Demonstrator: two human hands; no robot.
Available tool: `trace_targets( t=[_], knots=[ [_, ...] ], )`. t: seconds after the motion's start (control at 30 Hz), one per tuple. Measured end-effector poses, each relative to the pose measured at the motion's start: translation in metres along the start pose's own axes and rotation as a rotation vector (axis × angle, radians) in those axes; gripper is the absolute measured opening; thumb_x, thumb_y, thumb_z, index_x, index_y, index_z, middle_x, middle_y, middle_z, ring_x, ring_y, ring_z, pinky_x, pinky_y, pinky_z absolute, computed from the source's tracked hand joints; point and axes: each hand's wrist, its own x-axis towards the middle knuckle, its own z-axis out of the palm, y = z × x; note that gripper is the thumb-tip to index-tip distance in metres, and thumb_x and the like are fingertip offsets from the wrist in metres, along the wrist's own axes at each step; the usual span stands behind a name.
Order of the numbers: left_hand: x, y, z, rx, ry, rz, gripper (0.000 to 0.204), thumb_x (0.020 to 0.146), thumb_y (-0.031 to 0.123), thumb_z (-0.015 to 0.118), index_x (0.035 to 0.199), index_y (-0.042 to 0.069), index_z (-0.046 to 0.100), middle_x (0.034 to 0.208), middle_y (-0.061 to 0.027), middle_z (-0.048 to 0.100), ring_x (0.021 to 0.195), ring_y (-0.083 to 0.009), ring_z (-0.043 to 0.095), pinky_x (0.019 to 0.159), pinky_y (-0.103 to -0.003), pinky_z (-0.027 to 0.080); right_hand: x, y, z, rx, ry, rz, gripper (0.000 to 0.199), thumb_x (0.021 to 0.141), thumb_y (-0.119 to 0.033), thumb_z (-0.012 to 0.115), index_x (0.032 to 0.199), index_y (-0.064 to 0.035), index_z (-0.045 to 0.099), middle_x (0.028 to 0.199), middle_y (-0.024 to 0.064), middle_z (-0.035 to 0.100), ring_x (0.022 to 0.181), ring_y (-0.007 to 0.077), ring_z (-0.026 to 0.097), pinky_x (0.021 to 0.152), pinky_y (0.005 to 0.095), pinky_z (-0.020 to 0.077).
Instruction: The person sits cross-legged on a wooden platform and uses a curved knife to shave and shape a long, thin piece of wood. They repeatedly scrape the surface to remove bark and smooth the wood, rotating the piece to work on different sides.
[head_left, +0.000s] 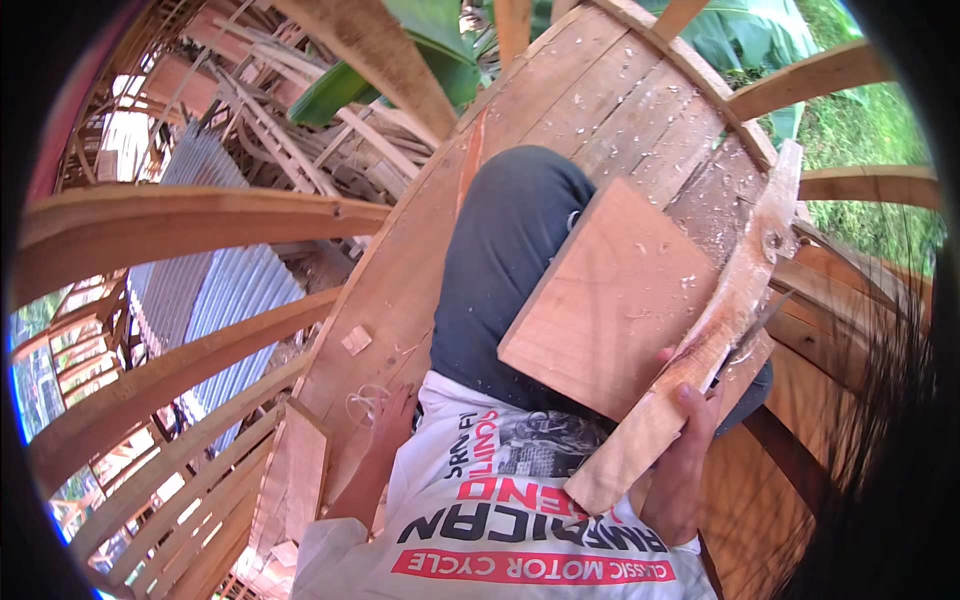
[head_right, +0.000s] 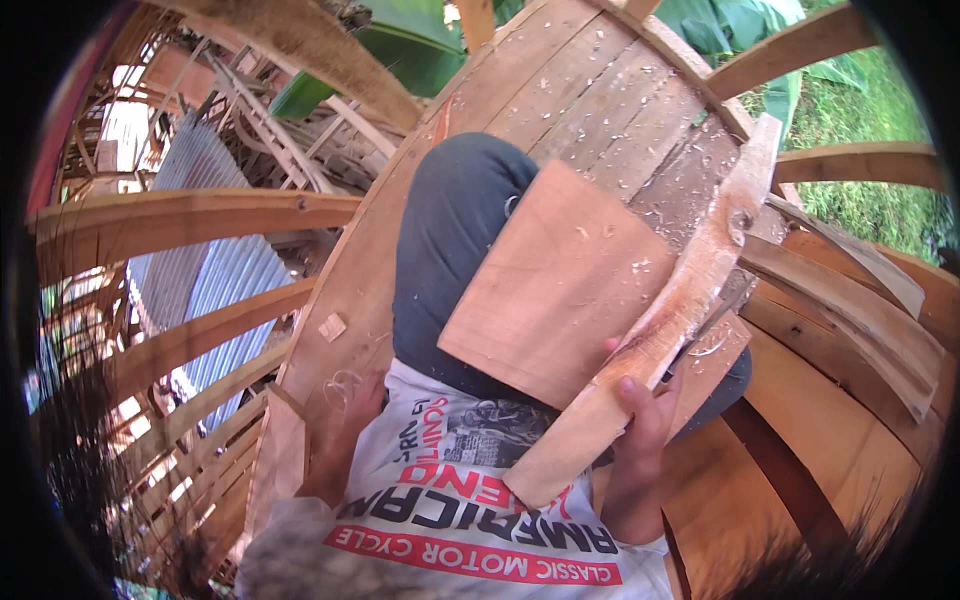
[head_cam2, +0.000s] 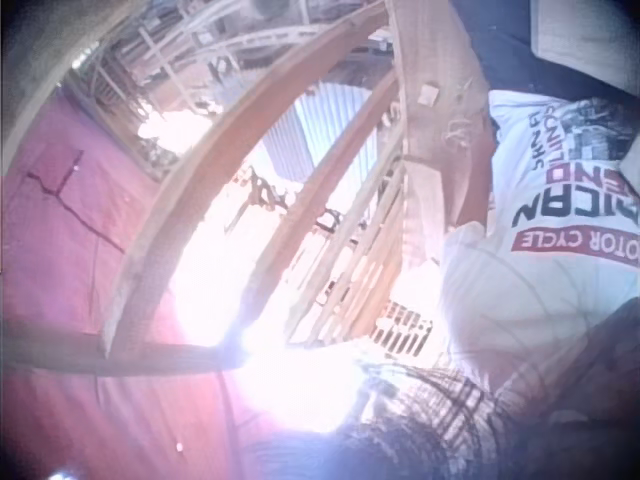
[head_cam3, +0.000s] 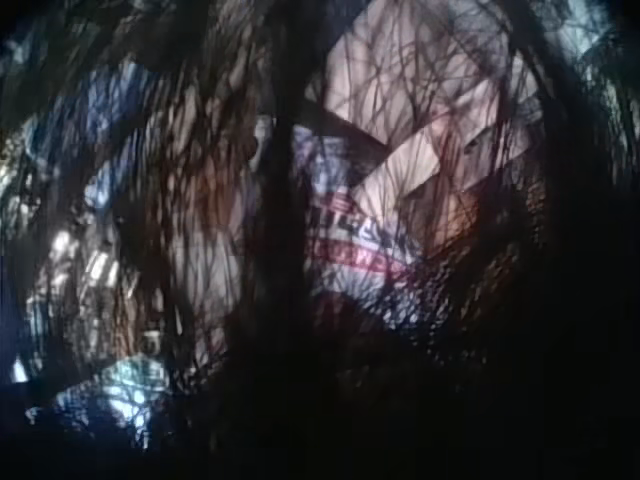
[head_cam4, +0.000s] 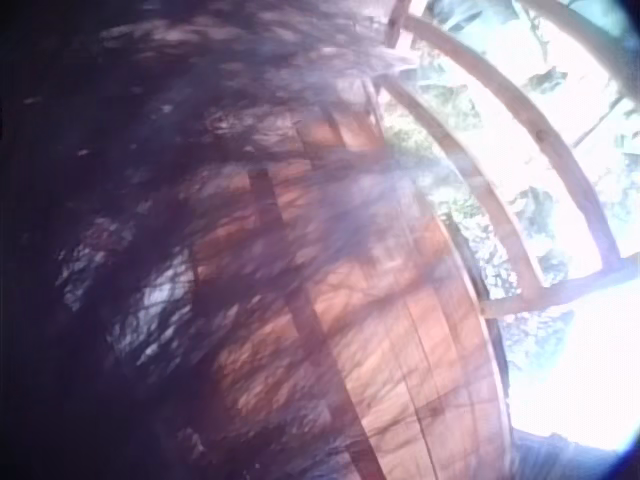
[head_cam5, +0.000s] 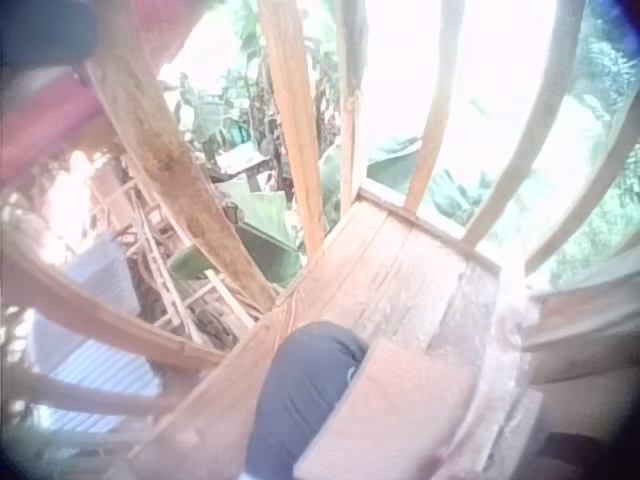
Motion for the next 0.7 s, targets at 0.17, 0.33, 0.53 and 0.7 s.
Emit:
trace_targets(
  t=[0.17,0.33,0.53,0.7],
  knots=[
    [-0.027,-0.038,0.062,0.269,0.02,0.182,0.01,0.086,0.02,0.056,0.089,0.016,0.065,0.119,-0.0009,0.063,0.124,-0.0238,0.054,0.097,-0.085,0.017,0.003,-0.004,-0.004,0.169,-0.106,-0.001,0.071,0.076,-0.003,0.069,0.137,-0.0041,0.032,0.111,0.022,0.061,0.093,0.0236,0.065,0.079,0.0351,0.057],
    [-0.021,-0.043,0.043,0.042,-0.133,0.062,0.009,0.084,0.019,0.059,0.09,0.015,0.065,0.115,-0.0024,0.063,0.119,-0.0242,0.056,0.095,-0.079,0.023,0.002,-0.001,-0.013,0.225,-0.06,-0.025,0.069,0.078,-0.002,0.068,0.136,-0.0034,0.033,0.113,0.0221,0.061,0.098,0.0242,0.064,0.083,0.0362,0.0558],
    [-0.05,-0.02,0.001,-0.003,-0.226,-0.06,0.01,0.083,0.017,0.061,0.091,0.013,0.064,0.11,-0.0042,0.063,0.112,-0.0247,0.058,0.094,-0.071,0.029,0.002,0.001,-0.02,0.255,-0.109,0.017,0.068,0.079,-0.001,0.068,0.137,-0.0015,0.032,0.112,0.0207,0.063,0.099,0.0238,0.064,0.084,0.0372,0.0556],
    [-0.046,-0.004,-0.021,-0.017,-0.239,-0.107,0.012,0.081,0.015,0.064,0.092,0.011,0.064,0.106,-0.0057,0.063,0.107,-0.0251,0.059,0.093,-0.065,0.035,0.004,0.004,-0.02,0.243,-0.122,0.0,0.068,0.08,-0.003,0.07,0.136,-0.0008,0.032,0.112,0.0195,0.063,0.101,0.0227,0.064,0.086,0.035,0.0549]
  ],
)
